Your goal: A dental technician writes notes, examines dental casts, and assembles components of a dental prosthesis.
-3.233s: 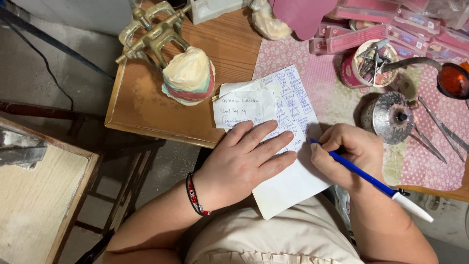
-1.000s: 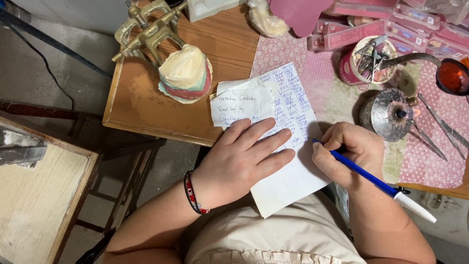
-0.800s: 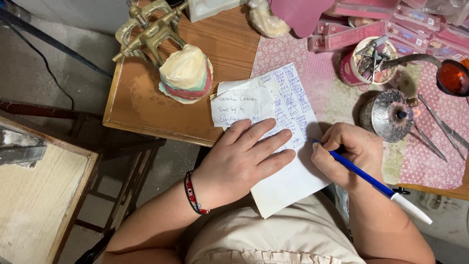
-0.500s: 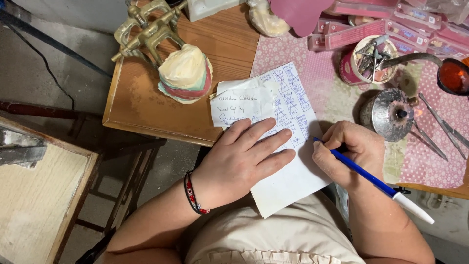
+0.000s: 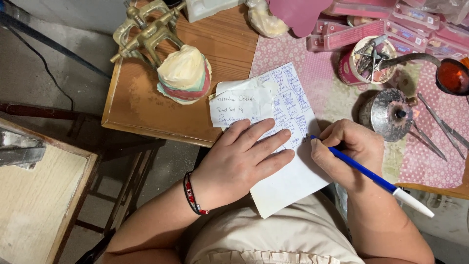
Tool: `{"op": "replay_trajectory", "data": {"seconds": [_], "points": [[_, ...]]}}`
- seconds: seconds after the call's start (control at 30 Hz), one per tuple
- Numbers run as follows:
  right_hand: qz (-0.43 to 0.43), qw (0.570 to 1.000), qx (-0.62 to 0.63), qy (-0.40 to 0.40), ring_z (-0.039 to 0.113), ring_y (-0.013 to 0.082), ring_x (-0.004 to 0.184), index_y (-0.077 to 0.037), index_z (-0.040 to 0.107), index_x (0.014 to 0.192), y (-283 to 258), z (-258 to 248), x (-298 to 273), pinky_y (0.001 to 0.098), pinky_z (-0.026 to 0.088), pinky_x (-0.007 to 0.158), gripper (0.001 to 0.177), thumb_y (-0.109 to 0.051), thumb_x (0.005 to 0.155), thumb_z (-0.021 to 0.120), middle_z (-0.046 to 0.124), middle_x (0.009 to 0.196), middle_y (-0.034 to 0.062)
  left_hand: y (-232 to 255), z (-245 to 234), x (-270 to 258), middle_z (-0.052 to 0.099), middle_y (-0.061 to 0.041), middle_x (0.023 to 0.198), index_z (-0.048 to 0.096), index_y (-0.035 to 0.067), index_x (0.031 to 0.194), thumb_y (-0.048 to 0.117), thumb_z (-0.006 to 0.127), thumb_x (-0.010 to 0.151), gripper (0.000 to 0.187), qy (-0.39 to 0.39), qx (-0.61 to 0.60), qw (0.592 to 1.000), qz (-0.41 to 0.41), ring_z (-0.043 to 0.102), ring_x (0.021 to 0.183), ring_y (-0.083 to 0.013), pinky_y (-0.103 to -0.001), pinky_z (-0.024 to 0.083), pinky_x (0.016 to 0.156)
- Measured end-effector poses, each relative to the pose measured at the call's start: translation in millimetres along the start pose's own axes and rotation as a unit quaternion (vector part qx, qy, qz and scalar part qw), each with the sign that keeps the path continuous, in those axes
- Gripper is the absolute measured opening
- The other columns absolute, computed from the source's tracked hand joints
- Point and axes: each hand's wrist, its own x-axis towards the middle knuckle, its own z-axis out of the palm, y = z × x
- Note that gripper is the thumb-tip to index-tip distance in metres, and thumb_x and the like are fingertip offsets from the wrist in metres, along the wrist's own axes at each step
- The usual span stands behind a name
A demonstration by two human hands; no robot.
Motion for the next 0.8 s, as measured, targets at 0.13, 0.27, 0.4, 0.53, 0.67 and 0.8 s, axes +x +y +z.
{"op": "replay_trajectory", "data": {"seconds": [0.13,0.27,0.4,0.53,0.67,0.8], "points": [[0.006,1.0,-0.029,0.001,0.05,0.0129,0.063,-0.008,0.05,0.067,3,-2,-2,0.0272,0.044,0.067,0.032,-0.002,0.088,0.073,0.058,0.071,0.0047,0,0,0,0.065,-0.01,0.139,0.068,0.015,0.122,0.012,0.053,0.11,0.019,0.005,0.0,1.0,0.0,0.061,0.126,-0.0361,-0.05,0.047,0.1],[0.0,0.998,-0.055,-0.01,0.051,0.0117,0.062,-0.009,0.051,0.067,0,-3,0,0.026,0.043,0.064,0.031,-0.004,0.088,0.074,0.059,0.071,0.0034,1,0,1,0.066,-0.01,0.138,0.068,0.015,0.121,0.012,0.054,0.11,0.018,0.004,0.002,1.0,0.0,0.061,0.126,-0.0361,-0.049,0.046,0.1],[-0.03,0.996,-0.009,0.087,0.058,0.0181,0.071,-0.007,0.05,0.077,13,-4,-14,0.0315,0.051,0.075,0.027,-0.003,0.094,0.071,0.061,0.084,0.0122,0,0,1,0.065,-0.009,0.139,0.068,0.016,0.123,0.013,0.052,0.11,0.021,-0.006,0.006,1.0,0.001,0.06,0.127,-0.0352,-0.049,0.045,0.101],[-0.214,0.971,0.03,0.103,0.058,0.0186,0.056,-0.002,0.048,0.073,36,-16,-22,0.0252,0.044,0.05,0.026,0.007,0.091,0.063,0.059,0.073,0.0165,2,0,-4,0.064,-0.007,0.143,0.068,0.02,0.127,0.014,0.049,0.11,0.026,-0.026,0.015,1.0,0.002,0.059,0.13,-0.0345,-0.049,0.043,0.104],[-0.252,0.92,-0.09,0.288,0.061,0.0347,0.092,-0.003,0.057,0.094,63,-59,-52,0.0436,0.052,0.089,0.019,0.001,0.097,0.075,0.059,0.1,0.0225,5,-6,1,0.061,-0.009,0.145,0.066,0.019,0.126,0.011,0.048,0.11,0.025,-0.036,0.012,0.999,0.006,0.056,0.135,-0.0327,-0.048,0.038,0.112],[0.051,0.942,-0.103,0.317,0.06,0.0179,0.098,-0.004,0.06,0.14,118,-144,-81,0.0272,0.05,0.093,0.026,-0.002,0.119,0.045,0.064,0.135,0.0114,8,-20,-13,0.044,-0.011,0.162,0.046,0.016,0.147,0.008,0.033,0.113,0.038,-0.103,-0.046,0.993,0.022,0.04,0.154,-0.0392,-0.058,0.03,0.125]]}}
